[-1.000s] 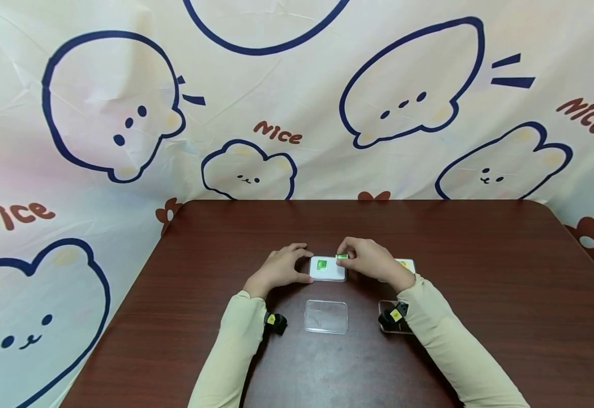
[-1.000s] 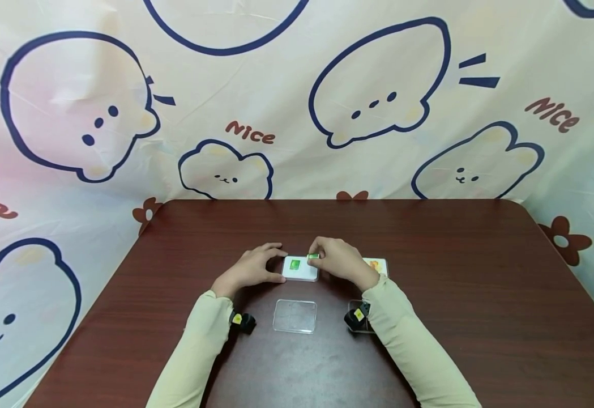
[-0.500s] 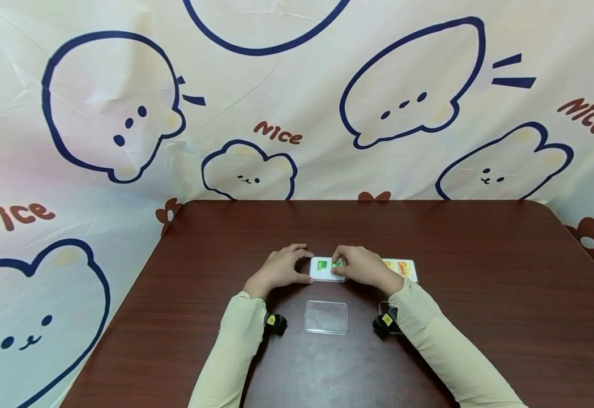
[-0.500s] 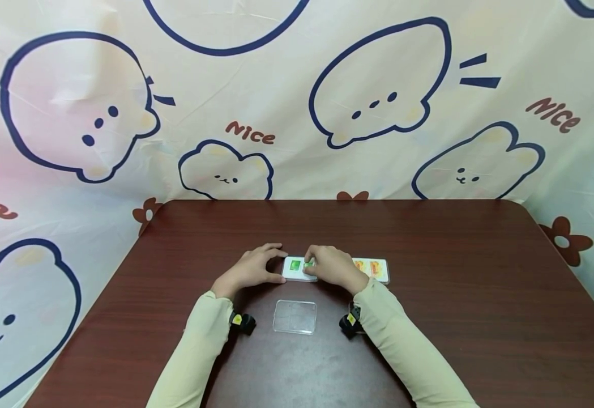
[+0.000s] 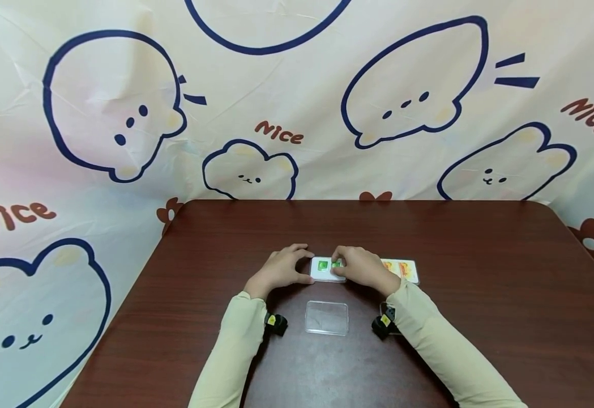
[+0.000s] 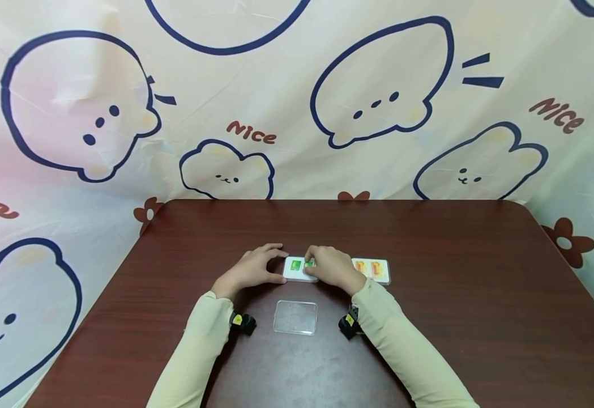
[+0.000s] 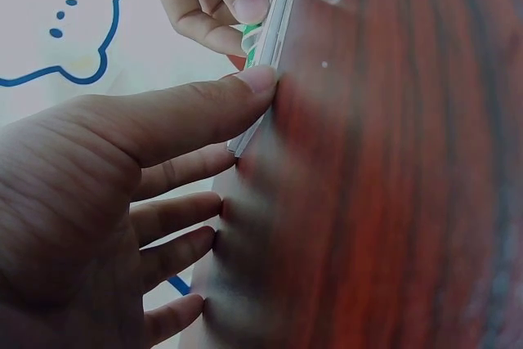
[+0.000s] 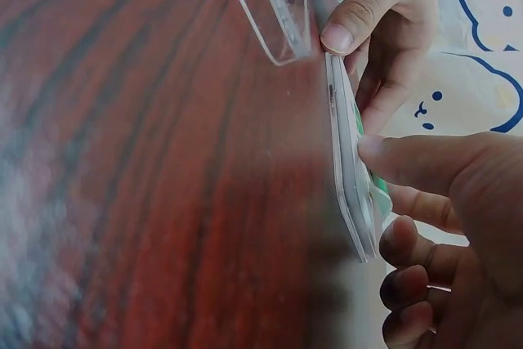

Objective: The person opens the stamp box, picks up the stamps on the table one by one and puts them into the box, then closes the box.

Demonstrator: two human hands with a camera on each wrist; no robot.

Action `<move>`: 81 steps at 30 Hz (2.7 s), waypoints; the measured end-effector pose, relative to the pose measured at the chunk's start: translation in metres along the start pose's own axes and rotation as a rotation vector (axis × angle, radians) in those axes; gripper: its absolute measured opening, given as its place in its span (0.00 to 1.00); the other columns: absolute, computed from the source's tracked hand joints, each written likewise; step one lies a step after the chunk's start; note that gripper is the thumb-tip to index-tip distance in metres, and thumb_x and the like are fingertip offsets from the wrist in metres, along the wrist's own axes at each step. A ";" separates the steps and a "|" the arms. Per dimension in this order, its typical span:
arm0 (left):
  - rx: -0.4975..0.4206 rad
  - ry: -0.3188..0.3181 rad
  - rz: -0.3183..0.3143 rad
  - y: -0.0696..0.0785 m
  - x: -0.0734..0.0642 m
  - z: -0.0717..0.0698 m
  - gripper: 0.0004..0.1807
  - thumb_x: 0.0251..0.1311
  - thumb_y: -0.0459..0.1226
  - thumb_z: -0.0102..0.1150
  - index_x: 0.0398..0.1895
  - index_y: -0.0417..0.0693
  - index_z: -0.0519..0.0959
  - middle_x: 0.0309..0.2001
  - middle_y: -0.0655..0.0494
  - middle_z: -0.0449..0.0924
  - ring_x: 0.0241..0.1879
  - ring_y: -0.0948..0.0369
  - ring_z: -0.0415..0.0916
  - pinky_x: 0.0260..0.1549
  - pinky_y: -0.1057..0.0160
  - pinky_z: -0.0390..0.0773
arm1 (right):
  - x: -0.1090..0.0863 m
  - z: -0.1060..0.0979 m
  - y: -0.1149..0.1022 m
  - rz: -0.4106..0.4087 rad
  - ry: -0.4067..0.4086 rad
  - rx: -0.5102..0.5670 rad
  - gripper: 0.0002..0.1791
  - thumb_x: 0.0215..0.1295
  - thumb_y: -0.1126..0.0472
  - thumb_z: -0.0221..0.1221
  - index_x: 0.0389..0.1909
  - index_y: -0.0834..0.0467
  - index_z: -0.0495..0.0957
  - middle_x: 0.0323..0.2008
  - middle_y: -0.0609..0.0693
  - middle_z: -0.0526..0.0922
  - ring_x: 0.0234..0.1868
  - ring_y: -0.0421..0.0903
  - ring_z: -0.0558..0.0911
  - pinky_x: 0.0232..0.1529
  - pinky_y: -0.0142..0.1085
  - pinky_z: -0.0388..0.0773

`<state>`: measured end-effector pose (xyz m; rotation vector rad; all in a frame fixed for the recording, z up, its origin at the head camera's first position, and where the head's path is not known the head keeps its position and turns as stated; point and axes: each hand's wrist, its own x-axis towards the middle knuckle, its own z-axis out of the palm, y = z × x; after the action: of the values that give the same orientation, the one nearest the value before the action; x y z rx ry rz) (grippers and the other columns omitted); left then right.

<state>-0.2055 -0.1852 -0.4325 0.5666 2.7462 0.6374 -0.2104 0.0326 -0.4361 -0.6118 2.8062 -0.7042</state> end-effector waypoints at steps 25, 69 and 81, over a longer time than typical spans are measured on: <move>0.008 0.002 -0.005 0.001 0.001 0.000 0.34 0.53 0.50 0.69 0.64 0.54 0.73 0.73 0.53 0.60 0.71 0.50 0.58 0.67 0.42 0.56 | -0.024 -0.014 0.001 -0.026 -0.005 0.136 0.15 0.61 0.53 0.65 0.47 0.54 0.79 0.22 0.44 0.74 0.17 0.39 0.73 0.22 0.33 0.66; 0.005 0.010 -0.001 -0.003 0.002 0.003 0.34 0.53 0.50 0.69 0.64 0.55 0.73 0.73 0.53 0.60 0.72 0.50 0.58 0.67 0.41 0.55 | -0.082 0.014 -0.019 -0.262 -0.144 -0.069 0.41 0.48 0.45 0.72 0.61 0.58 0.69 0.53 0.51 0.73 0.55 0.49 0.72 0.52 0.45 0.73; 0.007 0.018 -0.012 -0.002 0.002 0.004 0.34 0.53 0.50 0.69 0.64 0.56 0.73 0.73 0.54 0.60 0.72 0.51 0.58 0.68 0.41 0.55 | -0.082 0.017 -0.022 -0.257 -0.138 -0.093 0.36 0.50 0.53 0.69 0.61 0.60 0.70 0.47 0.50 0.73 0.48 0.45 0.71 0.45 0.40 0.72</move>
<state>-0.2063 -0.1841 -0.4373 0.5480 2.7672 0.6332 -0.1246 0.0437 -0.4341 -1.0103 2.6714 -0.5510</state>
